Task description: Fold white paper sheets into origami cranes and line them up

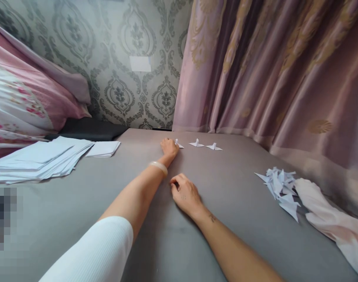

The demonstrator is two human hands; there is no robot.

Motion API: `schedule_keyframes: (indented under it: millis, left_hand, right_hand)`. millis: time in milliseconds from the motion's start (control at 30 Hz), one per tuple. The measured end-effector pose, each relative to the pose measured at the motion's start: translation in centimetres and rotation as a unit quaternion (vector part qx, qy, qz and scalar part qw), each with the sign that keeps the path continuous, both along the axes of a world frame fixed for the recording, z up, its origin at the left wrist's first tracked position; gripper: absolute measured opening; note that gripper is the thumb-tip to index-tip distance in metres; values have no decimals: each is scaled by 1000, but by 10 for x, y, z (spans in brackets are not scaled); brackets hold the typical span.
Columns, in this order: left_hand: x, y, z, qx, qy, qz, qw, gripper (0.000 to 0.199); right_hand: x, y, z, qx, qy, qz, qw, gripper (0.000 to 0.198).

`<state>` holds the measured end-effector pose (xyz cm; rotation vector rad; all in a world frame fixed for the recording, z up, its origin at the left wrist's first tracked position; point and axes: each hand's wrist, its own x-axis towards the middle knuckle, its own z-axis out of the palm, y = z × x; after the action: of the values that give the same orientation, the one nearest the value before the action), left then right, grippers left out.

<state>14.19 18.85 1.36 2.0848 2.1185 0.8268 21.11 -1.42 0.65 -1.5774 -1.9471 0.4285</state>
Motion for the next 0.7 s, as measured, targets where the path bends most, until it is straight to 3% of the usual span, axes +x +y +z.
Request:
schedule_keyframes:
  millis: [333, 700]
  left_hand:
    - [14, 42, -13, 6, 17, -80, 997, 26]
    - [9, 54, -20, 15, 6, -96, 995, 25]
  right_hand:
    - [-2, 0, 0, -3, -22, -11, 1000, 17]
    - [-2, 2, -1, -17, -15, -13, 1000, 16]
